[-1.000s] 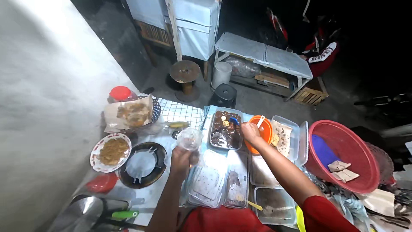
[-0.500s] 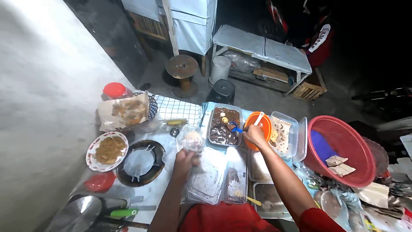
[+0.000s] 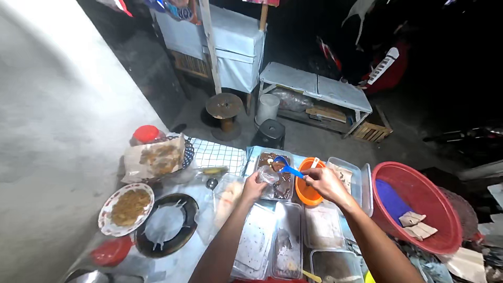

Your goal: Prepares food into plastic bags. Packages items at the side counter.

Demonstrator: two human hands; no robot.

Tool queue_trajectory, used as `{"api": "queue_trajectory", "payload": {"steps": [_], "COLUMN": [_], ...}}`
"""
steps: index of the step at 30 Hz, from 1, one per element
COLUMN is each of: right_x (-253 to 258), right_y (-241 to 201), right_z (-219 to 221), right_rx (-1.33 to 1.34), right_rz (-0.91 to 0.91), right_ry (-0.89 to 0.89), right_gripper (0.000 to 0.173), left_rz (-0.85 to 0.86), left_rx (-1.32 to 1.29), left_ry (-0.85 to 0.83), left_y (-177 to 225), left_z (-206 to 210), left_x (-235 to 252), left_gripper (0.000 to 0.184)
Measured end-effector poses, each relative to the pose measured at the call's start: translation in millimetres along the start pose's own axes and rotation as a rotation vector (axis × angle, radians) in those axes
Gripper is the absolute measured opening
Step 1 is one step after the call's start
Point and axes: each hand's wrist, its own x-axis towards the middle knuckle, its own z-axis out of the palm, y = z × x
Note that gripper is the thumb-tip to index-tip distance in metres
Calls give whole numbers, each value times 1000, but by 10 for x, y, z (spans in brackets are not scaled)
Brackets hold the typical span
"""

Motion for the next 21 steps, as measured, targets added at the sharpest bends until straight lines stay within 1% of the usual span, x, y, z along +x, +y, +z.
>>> {"api": "queue_trajectory", "payload": {"steps": [2, 5, 6, 7, 8, 10, 12, 14, 17, 19, 21], "right_x": [-70, -162, -169, -169, -166, -190, -207, -213, -178, -144, -85], "right_y": [-108, -49, -7, 20, 37, 39, 17, -1, 29, 100, 188], "right_z": [112, 455, 518, 548, 559, 568, 542, 472, 408, 468, 629], "right_rx": [-198, -461, -506, -529, -547, -576, -538, -458, -373, -349, -348], "right_rz": [-73, -378, -473, -530, -564, -593, -578, -517, -341, -199, -54], "right_ry": [24, 233, 320, 388, 428, 451, 498, 512, 472, 413, 273], "right_gripper": [30, 28, 26, 25, 25, 25, 25, 25, 27, 27, 30], "left_rz": [22, 79, 95, 101, 107, 124, 124, 103, 90, 148, 234], "left_rx": [-11, -64, -83, -102, -118, -150, -187, -189, -166, -163, -147], "left_ry": [0, 5, 13, 19, 21, 15, 17, 27, 90, 110, 120], "left_y": [19, -23, -47, -72, -87, -109, -77, -16, 42, 112, 290], "left_z": [85, 193, 215, 227, 233, 246, 247, 221, 86, -60, -224], "left_x": [29, 56, 61, 64, 67, 61, 49, 16, -42, -108, -199], "left_gripper": [54, 54, 55, 58, 61, 66, 65, 58, 55, 56, 57]}}
